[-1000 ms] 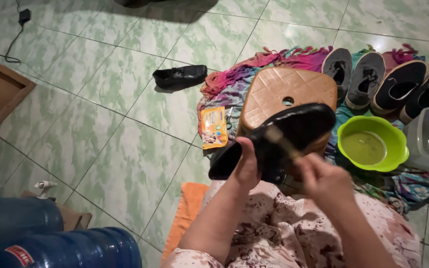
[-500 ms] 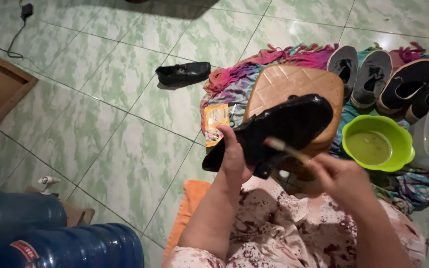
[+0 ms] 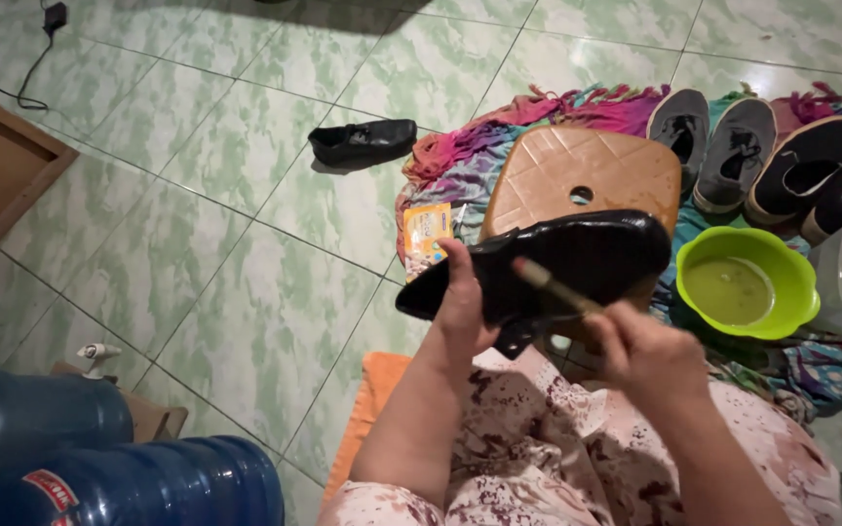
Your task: The person sits on the floor and scrubs a black shoe with a brush dipped in a green bowl of liquid. They repeatedly scrub the shoe's upper and sole, then briefly hold a smartphone before resuming scrubbing.
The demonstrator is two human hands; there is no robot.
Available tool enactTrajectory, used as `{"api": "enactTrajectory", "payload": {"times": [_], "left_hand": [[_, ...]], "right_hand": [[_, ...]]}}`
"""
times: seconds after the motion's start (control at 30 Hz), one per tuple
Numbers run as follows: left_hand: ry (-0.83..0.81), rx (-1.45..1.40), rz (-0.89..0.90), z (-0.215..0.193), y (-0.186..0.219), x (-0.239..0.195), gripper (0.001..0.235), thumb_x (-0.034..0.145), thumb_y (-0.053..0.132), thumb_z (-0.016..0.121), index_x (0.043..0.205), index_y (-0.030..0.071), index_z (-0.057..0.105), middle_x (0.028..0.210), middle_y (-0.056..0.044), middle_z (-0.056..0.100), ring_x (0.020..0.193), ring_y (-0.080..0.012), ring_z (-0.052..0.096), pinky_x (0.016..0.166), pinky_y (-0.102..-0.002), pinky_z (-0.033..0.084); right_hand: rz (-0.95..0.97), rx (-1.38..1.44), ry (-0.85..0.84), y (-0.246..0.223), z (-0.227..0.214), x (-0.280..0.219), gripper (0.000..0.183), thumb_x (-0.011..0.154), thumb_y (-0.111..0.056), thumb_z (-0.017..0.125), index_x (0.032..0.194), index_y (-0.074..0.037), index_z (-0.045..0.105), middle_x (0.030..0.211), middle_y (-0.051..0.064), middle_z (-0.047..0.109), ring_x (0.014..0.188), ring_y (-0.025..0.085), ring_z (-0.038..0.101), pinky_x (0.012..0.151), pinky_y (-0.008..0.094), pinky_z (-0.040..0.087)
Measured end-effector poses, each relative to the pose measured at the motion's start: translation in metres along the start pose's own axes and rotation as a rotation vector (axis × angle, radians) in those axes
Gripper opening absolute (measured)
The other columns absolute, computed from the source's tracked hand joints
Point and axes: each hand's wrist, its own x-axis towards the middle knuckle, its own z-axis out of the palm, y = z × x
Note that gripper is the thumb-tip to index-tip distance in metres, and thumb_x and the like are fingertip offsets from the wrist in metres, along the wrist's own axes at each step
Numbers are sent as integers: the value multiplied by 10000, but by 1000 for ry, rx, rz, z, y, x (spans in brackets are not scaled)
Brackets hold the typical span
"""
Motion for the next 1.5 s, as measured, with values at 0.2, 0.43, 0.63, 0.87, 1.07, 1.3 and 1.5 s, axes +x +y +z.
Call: {"api": "enactTrajectory", "payload": {"times": [0.2, 0.43, 0.63, 0.87, 1.07, 1.3, 1.5], "left_hand": [[-75, -136, 198, 4, -12, -13, 978, 752, 980, 356, 998, 118, 746, 825, -58, 718, 730, -173, 723, 705, -282, 627], [38, -79, 214, -9, -31, 7, 940, 769, 955, 375, 1060, 142, 747, 891, -65, 710, 804, -176, 684, 898, -316, 593], [8, -103, 195, -16, -14, 11, 1018, 727, 905, 285, 1277, 119, 626, 1175, -113, 612, 1124, -239, 574, 1049, -363, 489], [-176, -276, 266, -9, 6, 5, 1059, 840, 845, 266, 1393, 10, 611, 1357, -224, 643, 1284, -364, 604, 1097, -478, 489], [-217, -298, 126, -1, 13, -7, 1126, 795, 868, 265, 1455, -3, 533, 1472, -252, 549, 1390, -405, 510, 1149, -534, 423], [-203, -295, 118, -8, 10, -1, 1084, 805, 872, 286, 1425, 31, 576, 1444, -236, 581, 1378, -397, 526, 1151, -529, 425], [-354, -288, 135, -7, -8, 13, 1045, 851, 792, 349, 1477, -31, 495, 1473, -259, 523, 1417, -386, 475, 1210, -544, 359]], "right_hand": [[101, 145, -40, -7, 7, -1, 254, 910, -465, 647, 738, -280, 635, 559, 42, 650, 638, 294, 707, 625, 387, 567], [174, 51, 95, 6, 6, 3, 220, 1002, -408, 628, 842, -258, 655, 595, 94, 614, 655, 340, 678, 661, 439, 548], [302, 191, -31, 16, -10, 11, 178, 967, -311, 676, 853, -186, 731, 658, 78, 706, 613, 284, 660, 638, 398, 509], [599, 499, -484, -25, -29, 30, 225, 1022, -207, 640, 897, -86, 784, 595, 61, 560, 518, 171, 450, 513, 285, 336], [314, 164, 116, 24, -17, 19, 229, 1097, -175, 638, 883, -95, 660, 618, 50, 508, 564, 184, 445, 540, 353, 365], [473, 138, -277, 14, -30, 31, 165, 969, -286, 681, 1075, -270, 807, 735, 24, 750, 551, 169, 553, 566, 323, 431], [512, -118, 119, 191, -6, 30, 312, 1114, -396, 618, 1133, -90, 676, 982, 240, 728, 926, 519, 661, 729, 605, 461]]}}
